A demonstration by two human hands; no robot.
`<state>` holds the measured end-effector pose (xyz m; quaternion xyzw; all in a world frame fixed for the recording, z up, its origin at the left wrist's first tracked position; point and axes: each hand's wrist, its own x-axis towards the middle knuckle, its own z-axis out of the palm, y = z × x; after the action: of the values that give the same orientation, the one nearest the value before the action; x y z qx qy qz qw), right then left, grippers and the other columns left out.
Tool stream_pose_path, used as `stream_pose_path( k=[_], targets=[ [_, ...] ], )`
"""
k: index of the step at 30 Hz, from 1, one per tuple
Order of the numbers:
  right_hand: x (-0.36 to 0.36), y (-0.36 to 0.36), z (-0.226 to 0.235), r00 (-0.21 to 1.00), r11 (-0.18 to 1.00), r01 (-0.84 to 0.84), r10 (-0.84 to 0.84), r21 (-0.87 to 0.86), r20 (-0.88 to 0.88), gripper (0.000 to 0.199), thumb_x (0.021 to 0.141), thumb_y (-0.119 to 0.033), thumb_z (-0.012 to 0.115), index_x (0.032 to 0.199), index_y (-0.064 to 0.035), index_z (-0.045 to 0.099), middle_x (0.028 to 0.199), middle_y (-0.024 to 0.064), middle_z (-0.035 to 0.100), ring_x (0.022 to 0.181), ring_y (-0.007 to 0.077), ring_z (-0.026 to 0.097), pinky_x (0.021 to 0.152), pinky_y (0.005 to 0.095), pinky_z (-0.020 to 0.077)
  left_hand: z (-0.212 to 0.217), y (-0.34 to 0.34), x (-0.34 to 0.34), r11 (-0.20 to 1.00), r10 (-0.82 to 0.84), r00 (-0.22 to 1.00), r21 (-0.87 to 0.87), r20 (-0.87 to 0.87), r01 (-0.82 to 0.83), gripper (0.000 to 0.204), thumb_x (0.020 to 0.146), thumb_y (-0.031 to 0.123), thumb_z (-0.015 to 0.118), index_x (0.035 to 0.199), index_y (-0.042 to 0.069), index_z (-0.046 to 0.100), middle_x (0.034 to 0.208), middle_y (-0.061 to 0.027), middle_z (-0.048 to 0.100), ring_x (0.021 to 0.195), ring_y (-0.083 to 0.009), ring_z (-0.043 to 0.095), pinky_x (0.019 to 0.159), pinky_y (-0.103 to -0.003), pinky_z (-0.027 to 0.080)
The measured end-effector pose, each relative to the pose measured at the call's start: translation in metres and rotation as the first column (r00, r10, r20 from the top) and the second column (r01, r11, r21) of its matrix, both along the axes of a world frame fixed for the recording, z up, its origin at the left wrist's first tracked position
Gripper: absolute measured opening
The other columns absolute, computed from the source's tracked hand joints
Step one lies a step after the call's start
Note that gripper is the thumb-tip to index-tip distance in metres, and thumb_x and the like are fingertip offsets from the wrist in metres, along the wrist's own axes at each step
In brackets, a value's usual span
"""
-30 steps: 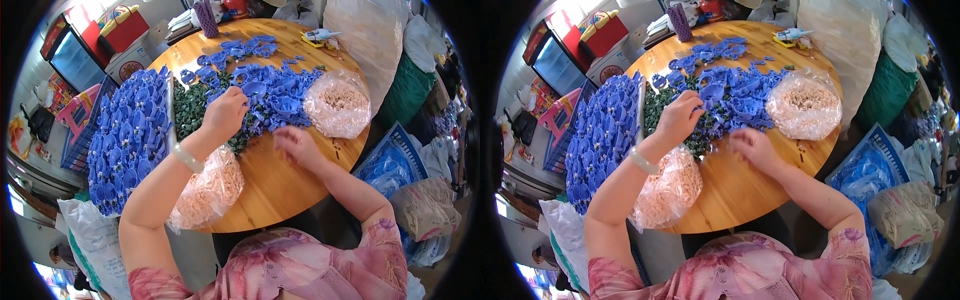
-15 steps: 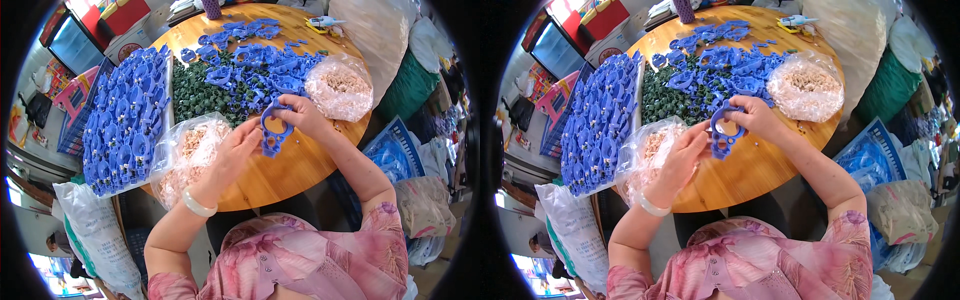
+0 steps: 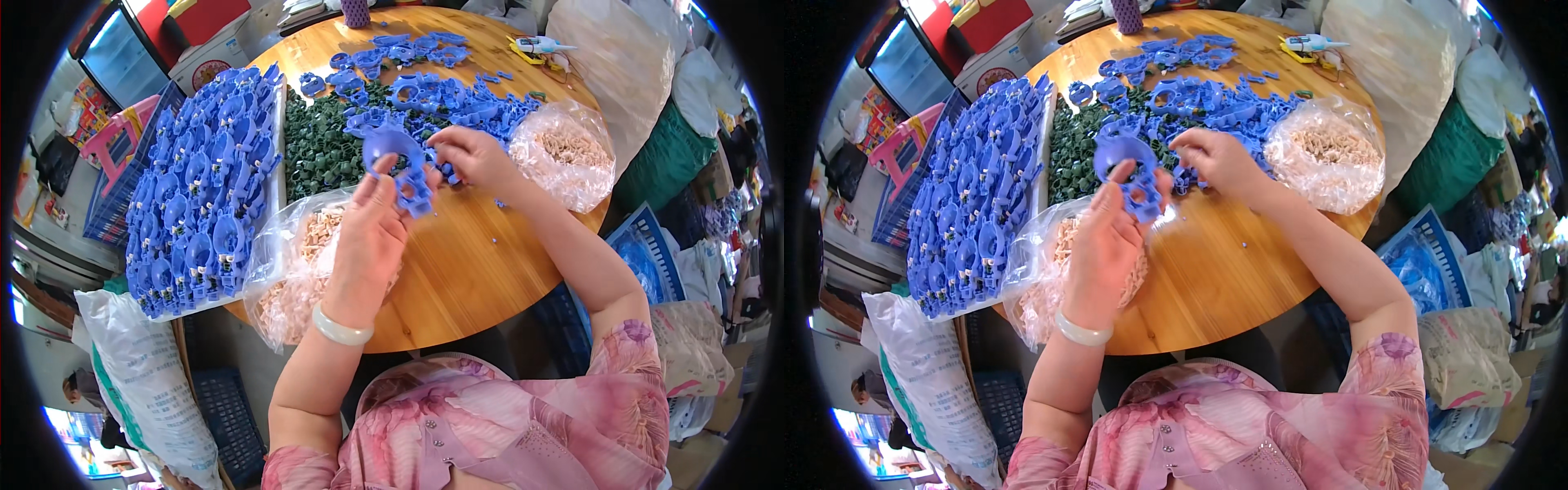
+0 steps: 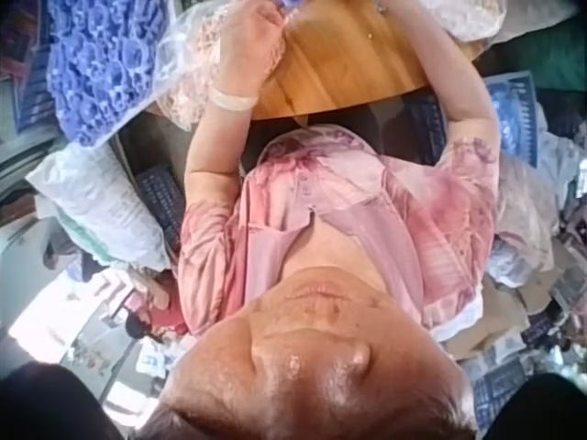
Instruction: Assembling small blue plastic toy components at a workbench.
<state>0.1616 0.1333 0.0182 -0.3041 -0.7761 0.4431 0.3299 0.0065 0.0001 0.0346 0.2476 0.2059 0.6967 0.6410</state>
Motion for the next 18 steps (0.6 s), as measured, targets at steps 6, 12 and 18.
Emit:
stream_pose_path(
  k=[6,12,18],
  targets=[
    [-0.03,-0.006,-0.012,0.903,0.787,-0.053,-0.224,0.615,0.366,0.021,0.081,-0.024,0.062,0.096,-0.0098,0.063,0.089,0.0071,0.059,0.082,0.0285,0.061,0.067,0.0394,0.0501,-0.014,0.01,-0.026,0.995,0.096,0.995,0.016,0.028,-0.096,0.039,0.092,0.015,0.053,0.125,0.0,0.04,0.113,-0.0205,0.056,0.103,-0.0304,0.059,0.087,-0.039,0.05],
    [-0.016,0.001,-0.014,0.936,0.749,-0.09,-0.162,0.657,0.313,0.013,0.079,-0.015,0.061,0.09,-0.0088,0.063,0.087,0.0064,0.058,0.08,0.0258,0.06,0.065,0.0351,0.05,-0.016,0.008,-0.02,0.999,0.038,0.999,-0.032,-0.025,-0.039,0.037,0.092,0.016,0.053,0.124,0.001,0.042,0.112,-0.0164,0.059,0.101,-0.0267,0.061,0.084,-0.035,0.05],
    [-0.004,-0.042,0.036,0.995,0.871,0.045,0.005,0.489,-0.101,0.024,0.074,0.004,0.065,0.095,-0.0061,0.065,0.091,0.0071,0.06,0.075,0.0184,0.06,0.062,0.0269,0.0493,-0.021,0.006,-0.021,0.995,-0.018,0.998,-0.101,-0.062,0.012,0.038,0.091,0.018,0.055,0.126,0.004,0.046,0.109,-0.0059,0.061,0.091,-0.0116,0.06,0.073,-0.025,0.047]
  ],
)
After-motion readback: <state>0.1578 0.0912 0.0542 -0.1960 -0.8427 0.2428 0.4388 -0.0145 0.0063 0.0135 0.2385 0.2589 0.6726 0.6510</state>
